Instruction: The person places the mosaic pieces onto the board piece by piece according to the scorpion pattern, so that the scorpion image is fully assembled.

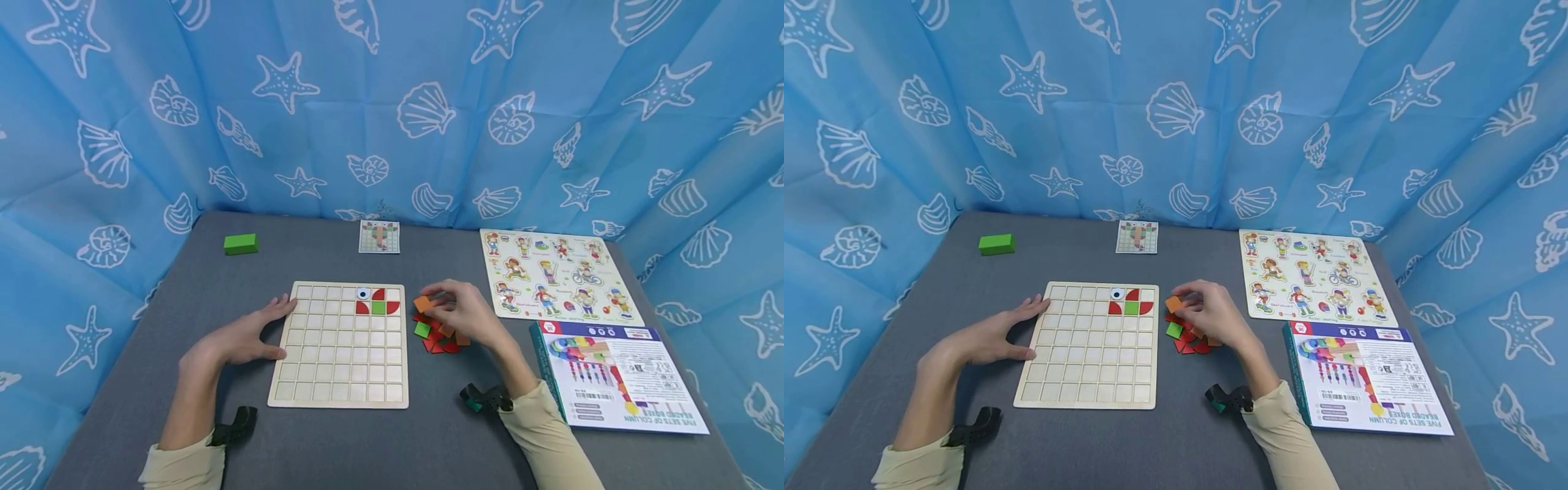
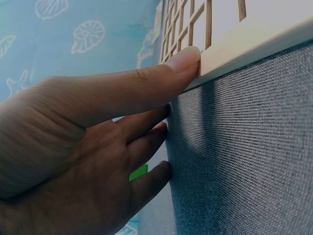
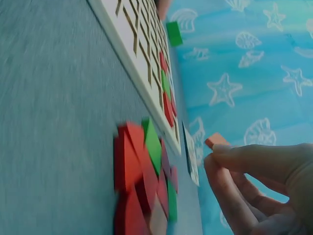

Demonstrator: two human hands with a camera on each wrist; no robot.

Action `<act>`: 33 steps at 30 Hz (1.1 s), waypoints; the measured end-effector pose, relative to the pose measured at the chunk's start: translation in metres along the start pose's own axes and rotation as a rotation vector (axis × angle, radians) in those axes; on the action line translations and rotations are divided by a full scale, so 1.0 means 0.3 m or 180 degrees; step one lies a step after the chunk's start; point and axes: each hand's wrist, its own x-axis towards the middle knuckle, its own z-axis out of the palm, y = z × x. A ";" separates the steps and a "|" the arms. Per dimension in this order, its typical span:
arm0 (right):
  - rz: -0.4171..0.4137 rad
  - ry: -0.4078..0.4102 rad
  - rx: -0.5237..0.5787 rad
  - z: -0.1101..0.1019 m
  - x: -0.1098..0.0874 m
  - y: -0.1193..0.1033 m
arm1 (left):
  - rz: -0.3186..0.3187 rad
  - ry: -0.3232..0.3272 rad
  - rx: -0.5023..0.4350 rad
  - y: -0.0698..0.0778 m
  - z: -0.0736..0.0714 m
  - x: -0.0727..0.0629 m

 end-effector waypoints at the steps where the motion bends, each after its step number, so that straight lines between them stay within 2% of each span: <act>1: 0.0013 -0.0009 0.0039 0.010 0.007 -0.008 | 0.0003 0.0000 -0.0004 0.000 0.000 0.000; 7: -0.0095 -0.0145 0.0109 0.091 0.061 -0.045 | 0.0003 0.0001 -0.0013 0.000 -0.001 -0.002; 19: -0.0318 -0.0283 -0.0110 0.262 0.177 -0.131 | -0.0023 -0.0014 -0.0031 -0.001 -0.003 0.003; 28: -0.0270 -0.0350 -0.0594 0.323 0.229 -0.178 | -0.0041 -0.0012 -0.0026 -0.001 -0.004 0.006; 33: -0.0283 -0.0337 -0.0692 0.343 0.241 -0.184 | -0.0057 -0.0002 0.0029 0.002 -0.003 0.004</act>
